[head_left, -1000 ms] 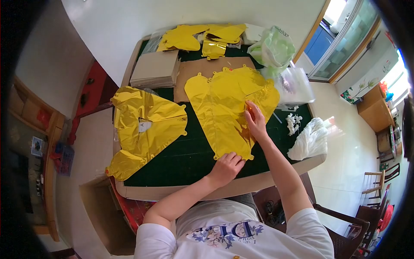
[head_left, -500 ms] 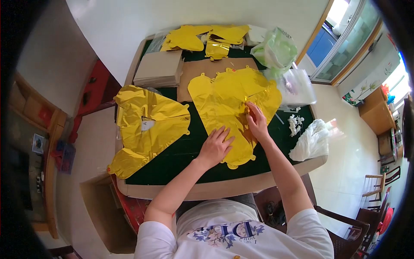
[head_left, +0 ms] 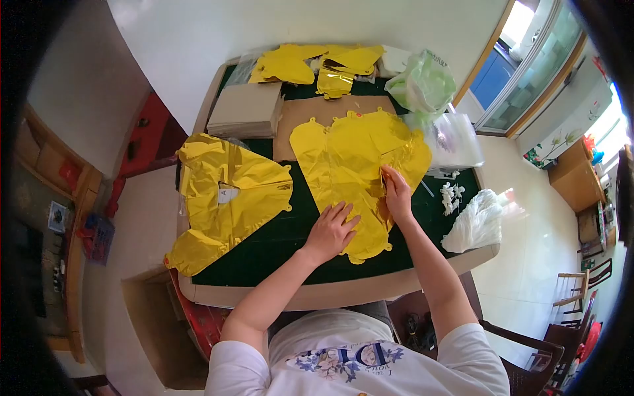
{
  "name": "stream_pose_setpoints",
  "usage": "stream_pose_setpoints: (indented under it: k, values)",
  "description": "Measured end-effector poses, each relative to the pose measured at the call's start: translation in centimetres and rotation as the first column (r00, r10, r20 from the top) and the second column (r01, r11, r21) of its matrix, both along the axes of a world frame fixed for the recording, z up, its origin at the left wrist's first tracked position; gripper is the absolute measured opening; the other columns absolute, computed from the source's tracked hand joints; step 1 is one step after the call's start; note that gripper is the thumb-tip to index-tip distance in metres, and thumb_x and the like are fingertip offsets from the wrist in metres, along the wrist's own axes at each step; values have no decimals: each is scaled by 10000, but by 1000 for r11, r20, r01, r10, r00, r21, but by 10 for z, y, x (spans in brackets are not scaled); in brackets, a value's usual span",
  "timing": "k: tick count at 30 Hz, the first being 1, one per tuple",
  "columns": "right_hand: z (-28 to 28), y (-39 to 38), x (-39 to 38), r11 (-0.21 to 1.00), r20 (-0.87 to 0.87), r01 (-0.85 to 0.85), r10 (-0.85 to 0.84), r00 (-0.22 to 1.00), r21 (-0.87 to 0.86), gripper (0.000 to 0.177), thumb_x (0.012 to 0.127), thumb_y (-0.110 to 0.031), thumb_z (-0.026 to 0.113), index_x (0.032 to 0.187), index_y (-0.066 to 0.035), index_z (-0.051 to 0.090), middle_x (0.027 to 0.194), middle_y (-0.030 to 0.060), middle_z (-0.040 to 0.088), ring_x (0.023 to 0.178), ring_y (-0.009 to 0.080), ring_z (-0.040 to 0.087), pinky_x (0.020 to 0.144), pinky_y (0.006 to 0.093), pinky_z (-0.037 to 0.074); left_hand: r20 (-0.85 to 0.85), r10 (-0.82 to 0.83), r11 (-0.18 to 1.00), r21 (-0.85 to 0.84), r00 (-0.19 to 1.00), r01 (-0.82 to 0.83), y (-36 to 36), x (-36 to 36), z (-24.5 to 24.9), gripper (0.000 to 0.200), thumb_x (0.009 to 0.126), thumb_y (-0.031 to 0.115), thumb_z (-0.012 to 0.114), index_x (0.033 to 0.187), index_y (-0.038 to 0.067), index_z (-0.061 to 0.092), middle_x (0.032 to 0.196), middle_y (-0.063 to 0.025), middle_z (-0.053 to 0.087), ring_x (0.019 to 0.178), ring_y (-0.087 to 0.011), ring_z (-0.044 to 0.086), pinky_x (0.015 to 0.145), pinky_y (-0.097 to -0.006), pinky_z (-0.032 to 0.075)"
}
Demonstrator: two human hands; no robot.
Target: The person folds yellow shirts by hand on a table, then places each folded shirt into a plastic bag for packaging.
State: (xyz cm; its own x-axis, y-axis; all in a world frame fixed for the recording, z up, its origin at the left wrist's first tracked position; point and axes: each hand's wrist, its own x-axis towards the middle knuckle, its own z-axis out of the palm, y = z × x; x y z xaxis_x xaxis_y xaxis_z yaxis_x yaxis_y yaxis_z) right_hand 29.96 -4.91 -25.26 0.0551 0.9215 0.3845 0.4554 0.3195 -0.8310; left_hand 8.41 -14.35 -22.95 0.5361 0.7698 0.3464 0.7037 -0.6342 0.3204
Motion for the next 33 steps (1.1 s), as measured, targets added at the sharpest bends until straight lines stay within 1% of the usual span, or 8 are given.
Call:
stream_pose_setpoints:
  k: [7, 10, 13, 14, 17, 20, 26, 33]
  values:
    - [2, 0, -2, 998, 94, 0, -5, 996, 58, 266, 919, -18, 479, 1162, -18, 588, 1146, 177, 620, 1069, 317, 598, 914, 347, 462, 107, 0, 1000, 19, 994, -2, 1, 1, 2, 339, 878, 175, 602, 1200, 69, 585, 1283, -193, 516, 1251, -336, 453, 1046, -463, 367]
    - [9, -3, -2, 999, 69, 43, -43, 997, 8, 284, 926, -15, 462, 1190, -21, 568, 1141, 182, 622, 1067, 304, 599, 912, 323, 450, 219, 227, 962, 100, 949, -254, 19, 0, 0, 344, 878, 122, 582, 1207, 29, 543, 1203, -209, 549, 1185, -348, 486, 1007, -446, 389]
    - [6, -5, -3, 998, 71, 69, -69, 995, -9, 310, 924, -12, 441, 1215, -31, 547, 1138, 185, 618, 1073, 321, 592, 912, 339, 449, 280, 360, 933, -96, 890, -347, 40, -6, 5, 352, 881, 93, 561, 1217, 3, 508, 1115, -204, 587, 1119, -358, 506, 960, -432, 409]
    - [6, -3, -3, 997, 77, 75, -75, 994, 1, 321, 922, -12, 433, 1223, -36, 540, 1139, 186, 616, 1076, 334, 588, 911, 353, 451, 302, 385, 918, -27, 872, -396, 47, -6, 7, 375, 864, 71, 555, 1234, 49, 499, 986, -171, 614, 1001, -338, 546, 853, -440, 443]
    - [8, -3, -3, 997, 112, 79, -81, 990, 14, 330, 912, -1, 432, 1221, -40, 541, 1131, 184, 615, 1076, 327, 588, 915, 346, 447, 250, 590, 769, -463, 768, -441, 62, -3, 15, 344, 870, 108, 567, 1201, 34, 508, 976, -180, 632, 965, -340, 584, 857, -412, 459]
    - [9, -5, -4, 998, 89, 68, -69, 994, 16, 336, 908, 4, 430, 1222, -44, 539, 1125, 180, 614, 1071, 319, 589, 915, 341, 444, 333, 680, 654, -678, 653, -335, 76, -6, 14, 351, 857, 120, 573, 1195, 53, 510, 946, -166, 639, 939, -320, 606, 837, -401, 471]
    - [10, -5, -4, 999, 78, 38, -40, 996, 25, 335, 906, 24, 438, 1213, -44, 552, 1125, 167, 617, 1063, 289, 597, 903, 329, 450, 322, 730, 568, -775, 603, -275, 81, -6, 24, 377, 851, 128, 581, 1215, 61, 508, 975, -134, 643, 950, -279, 618, 858, -366, 467]
    - [2, -1, -3, 997, 111, -65, 59, 992, 50, 261, 909, 9, 461, 1104, -26, 632, 1177, 137, 622, 1091, 284, 591, 924, 336, 462, 337, 722, 574, -780, 605, -250, 83, -8, 17, 381, 850, 111, 575, 1220, 51, 505, 971, -132, 640, 902, -237, 627, 827, -338, 472]
